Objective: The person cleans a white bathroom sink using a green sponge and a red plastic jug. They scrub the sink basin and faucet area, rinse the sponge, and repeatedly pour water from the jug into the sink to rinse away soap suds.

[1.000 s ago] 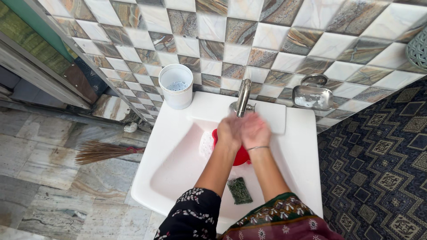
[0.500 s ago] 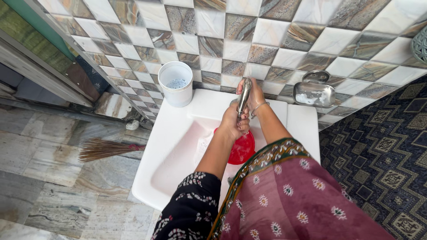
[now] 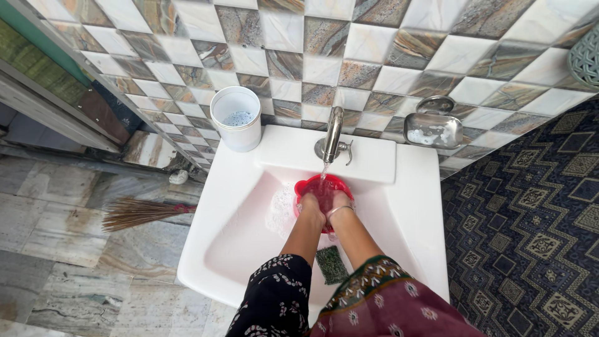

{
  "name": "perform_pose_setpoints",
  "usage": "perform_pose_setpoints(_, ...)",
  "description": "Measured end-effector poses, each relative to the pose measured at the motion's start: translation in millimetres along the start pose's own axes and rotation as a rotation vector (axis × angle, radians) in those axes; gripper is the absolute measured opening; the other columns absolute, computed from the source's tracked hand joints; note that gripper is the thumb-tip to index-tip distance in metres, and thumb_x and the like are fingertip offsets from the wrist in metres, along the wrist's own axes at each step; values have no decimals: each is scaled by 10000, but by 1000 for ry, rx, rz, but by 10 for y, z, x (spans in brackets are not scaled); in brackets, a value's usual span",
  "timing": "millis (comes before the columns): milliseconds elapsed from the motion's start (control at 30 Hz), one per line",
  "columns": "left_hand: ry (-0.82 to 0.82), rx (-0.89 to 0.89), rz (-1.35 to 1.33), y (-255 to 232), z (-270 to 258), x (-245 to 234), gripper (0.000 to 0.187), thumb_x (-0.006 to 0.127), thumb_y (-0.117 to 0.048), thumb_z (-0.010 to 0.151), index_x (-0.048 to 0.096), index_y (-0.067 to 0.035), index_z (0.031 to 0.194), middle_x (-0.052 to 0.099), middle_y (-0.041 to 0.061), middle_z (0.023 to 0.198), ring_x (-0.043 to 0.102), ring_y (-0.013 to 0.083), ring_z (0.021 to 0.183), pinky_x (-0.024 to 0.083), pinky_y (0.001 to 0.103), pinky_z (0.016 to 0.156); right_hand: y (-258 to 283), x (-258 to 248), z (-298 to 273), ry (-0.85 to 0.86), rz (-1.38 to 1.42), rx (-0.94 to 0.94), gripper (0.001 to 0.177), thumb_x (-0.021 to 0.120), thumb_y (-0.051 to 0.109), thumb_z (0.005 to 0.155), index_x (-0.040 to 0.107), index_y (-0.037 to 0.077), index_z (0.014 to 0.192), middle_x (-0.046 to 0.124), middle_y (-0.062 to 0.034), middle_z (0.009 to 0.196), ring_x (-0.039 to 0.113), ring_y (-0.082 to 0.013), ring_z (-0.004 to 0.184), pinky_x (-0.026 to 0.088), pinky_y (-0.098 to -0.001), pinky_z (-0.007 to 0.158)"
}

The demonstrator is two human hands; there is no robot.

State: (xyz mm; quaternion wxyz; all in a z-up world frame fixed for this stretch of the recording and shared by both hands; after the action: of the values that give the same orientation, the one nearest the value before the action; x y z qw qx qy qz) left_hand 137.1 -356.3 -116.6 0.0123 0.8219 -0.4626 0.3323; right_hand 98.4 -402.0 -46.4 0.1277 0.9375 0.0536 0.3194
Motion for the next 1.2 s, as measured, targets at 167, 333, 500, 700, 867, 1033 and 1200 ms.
perform_pose_setpoints(167,446,126,-48,-266,-604,291,382,333,-156,1031,611,15,1231,683,219,1255,668,341,1181,527,453,1059,332,-196,31,530,281,-101,297,487,213,1040,681,11,1138,710,-157,1173,645,-289,1138,483,-436,1069)
perform_pose_setpoints(333,547,63,-185,-469,-982,592,358,362,-277,1093,568,-35,1257,603,141,1355,568,289,1269,468,417,1084,1241,-200,37,286,-776,-1105,369,506,251,1056,650,-24,1256,653,-199,1320,578,-310,1281,409,-428,1165)
perform_pose_setpoints(500,397,37,-309,-398,-998,515,446,331,-260,1072,572,42,1295,603,205,1320,596,314,1253,478,436,1107,1367,-120,330,-169,-1864,-1433,546,473,333,1019,485,-3,1450,495,-196,1486,431,-328,1402,278,-460,1181)
perform_pose_setpoints(700,270,51,-370,-339,-790,247,383,381,-201,1092,513,60,1339,587,212,1359,605,314,1258,479,454,1154,1395,-3,78,-235,-2054,-1276,593,390,342,1045,362,128,1598,350,-58,1671,240,-287,1553,127,-475,1274)
perform_pose_setpoints(867,108,52,-18,-249,-574,55,454,357,-294,1064,632,-27,1306,647,93,1345,587,224,1237,411,402,1113,1266,-397,-225,-769,-1825,-1182,709,432,480,1016,315,86,1593,244,-94,1685,163,-233,1569,56,-497,1254)
perform_pose_setpoints(1033,-110,-17,88,-110,-545,46,422,328,-162,1018,631,-111,1307,665,86,1311,629,250,1189,507,467,1043,912,-1196,-734,-705,-2155,-1198,760,380,529,1007,245,84,1608,216,-107,1687,151,-229,1562,53,-480,1255)
perform_pose_setpoints(1200,-60,49,-77,41,-63,-53,481,247,-167,998,636,-75,1266,700,130,1199,689,294,1077,577,478,967,1466,-1351,-889,-945,-2135,-1029,751,328,521,1026,197,67,1610,165,-119,1687,109,-271,1558,48,-511,1215)
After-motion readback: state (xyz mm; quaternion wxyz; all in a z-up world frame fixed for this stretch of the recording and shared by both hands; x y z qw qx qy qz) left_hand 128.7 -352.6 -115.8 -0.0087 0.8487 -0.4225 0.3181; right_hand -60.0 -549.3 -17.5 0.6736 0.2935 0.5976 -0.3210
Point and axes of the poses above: each hand's wrist, its own z-axis towards the middle knuckle, its own x-axis out of the palm, y = z × x, the point moved 1 cm from there along z, towards the middle knuckle
